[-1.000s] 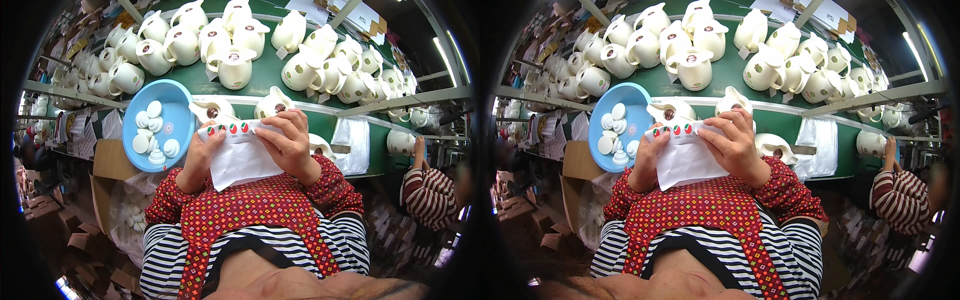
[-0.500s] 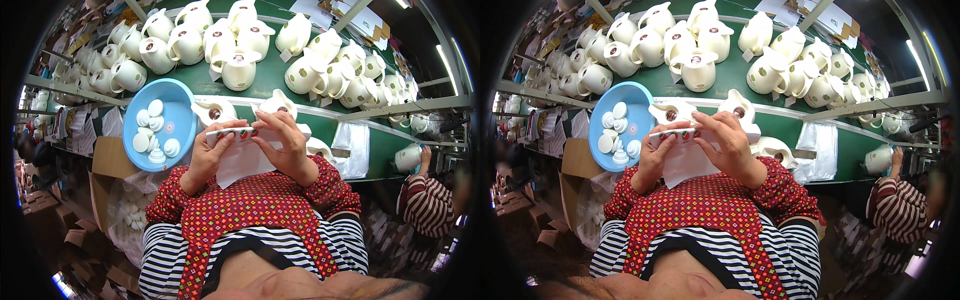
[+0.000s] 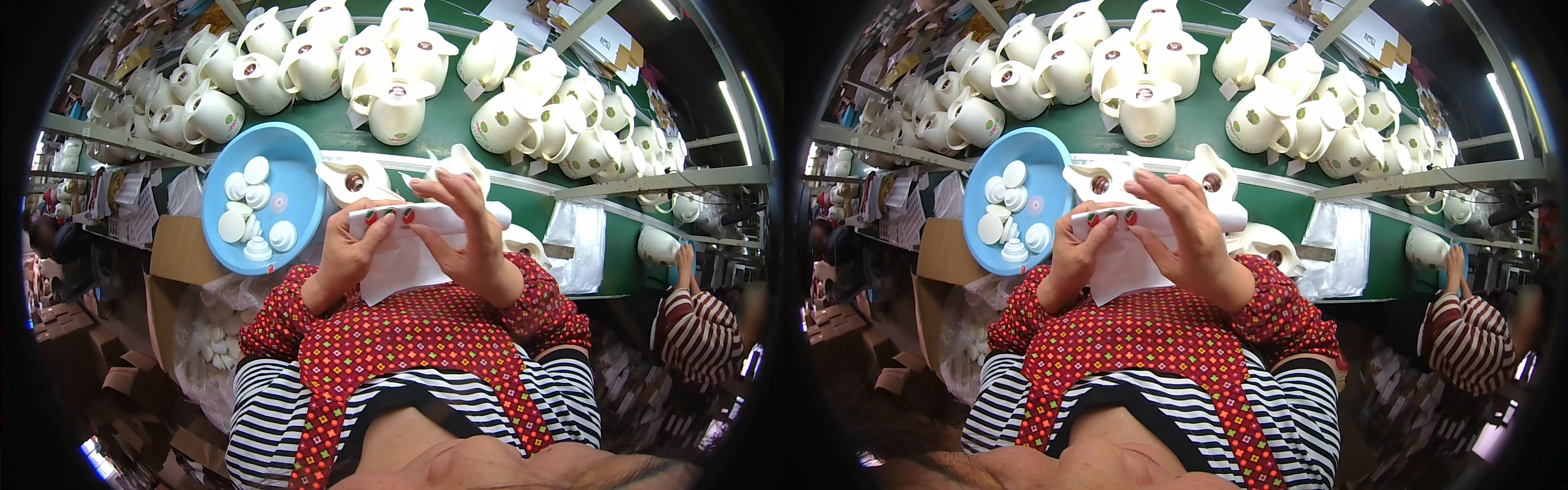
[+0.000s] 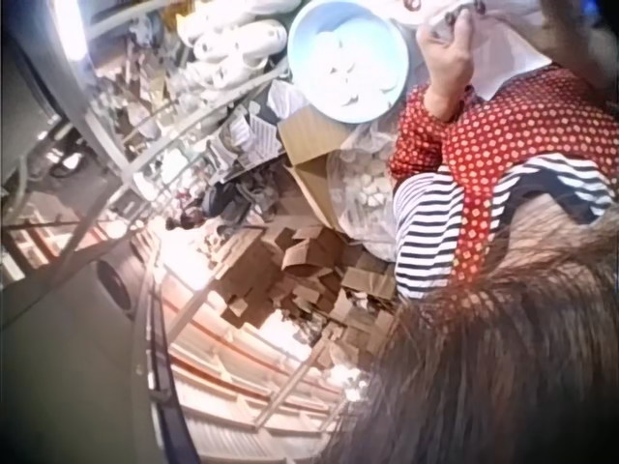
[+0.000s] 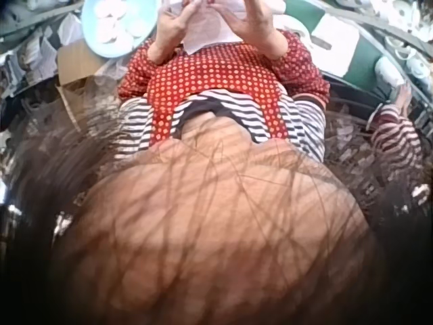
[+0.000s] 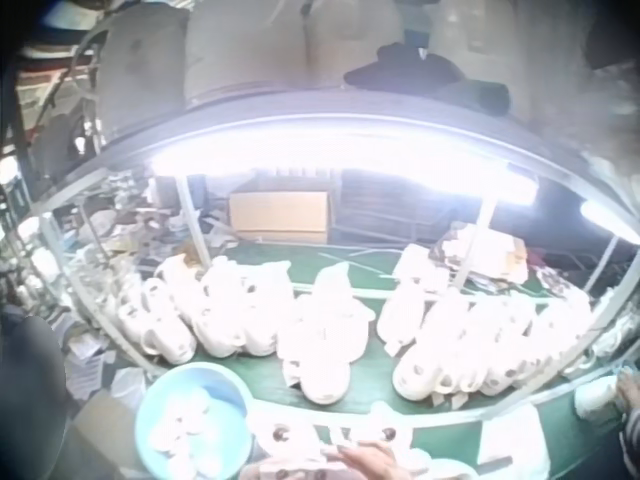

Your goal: The person assembles white plastic kettles on a factory workbench. They pick up each kettle, insert a small internal component, apply a sticker to the body, and place a lid on top. The finished kettles are set aside on the table.

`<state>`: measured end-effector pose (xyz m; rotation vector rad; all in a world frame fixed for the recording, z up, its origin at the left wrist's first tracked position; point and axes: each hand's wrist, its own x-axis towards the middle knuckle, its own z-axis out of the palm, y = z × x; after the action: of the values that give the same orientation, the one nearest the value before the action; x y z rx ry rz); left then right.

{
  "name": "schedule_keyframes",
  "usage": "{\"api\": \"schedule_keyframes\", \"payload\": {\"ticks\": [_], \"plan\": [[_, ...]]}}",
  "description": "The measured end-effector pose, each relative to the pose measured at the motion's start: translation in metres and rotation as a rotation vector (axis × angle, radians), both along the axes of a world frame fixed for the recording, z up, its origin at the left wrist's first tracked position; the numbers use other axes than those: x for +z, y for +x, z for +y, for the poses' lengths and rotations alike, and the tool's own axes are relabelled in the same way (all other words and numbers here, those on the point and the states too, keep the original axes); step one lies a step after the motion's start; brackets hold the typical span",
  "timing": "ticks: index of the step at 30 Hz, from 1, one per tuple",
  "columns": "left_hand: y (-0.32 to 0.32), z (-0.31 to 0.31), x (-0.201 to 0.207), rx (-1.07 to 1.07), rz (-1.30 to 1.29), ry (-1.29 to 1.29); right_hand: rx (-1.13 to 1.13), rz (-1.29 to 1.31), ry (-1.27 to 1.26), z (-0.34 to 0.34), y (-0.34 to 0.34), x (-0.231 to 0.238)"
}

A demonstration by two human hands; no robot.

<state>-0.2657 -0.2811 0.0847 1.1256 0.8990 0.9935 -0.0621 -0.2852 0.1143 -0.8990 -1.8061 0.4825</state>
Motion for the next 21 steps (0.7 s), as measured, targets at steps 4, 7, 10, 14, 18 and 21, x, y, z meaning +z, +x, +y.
{"api": "schedule_keyframes", "payload": {"ticks": [4,7,10,14,18,21], "plan": [[0.0,0.001,0.001,-0.017,-0.018,-0.017,0.016,-0.056,0.073,0.003,-0.005,-0.018],[0.001,0.002,0.001,0.002,-0.053,-0.095,-0.01,-0.087,0.173,0.002,-0.006,-0.024],[0.001,0.003,-0.002,0.03,-0.085,-0.183,0.016,-0.032,0.146,-0.004,-0.006,-0.028],[0.004,0.004,-0.013,0.063,-0.104,-0.224,0.011,0.139,0.053,-0.012,-0.007,-0.023],[0.002,0.005,-0.014,-0.047,-0.011,-0.113,0.023,0.07,0.04,0.003,-0.008,-0.012],[0.002,0.005,-0.013,-0.095,0.066,-0.037,0.082,-0.024,0.028,0.012,-0.008,-0.014]]}}
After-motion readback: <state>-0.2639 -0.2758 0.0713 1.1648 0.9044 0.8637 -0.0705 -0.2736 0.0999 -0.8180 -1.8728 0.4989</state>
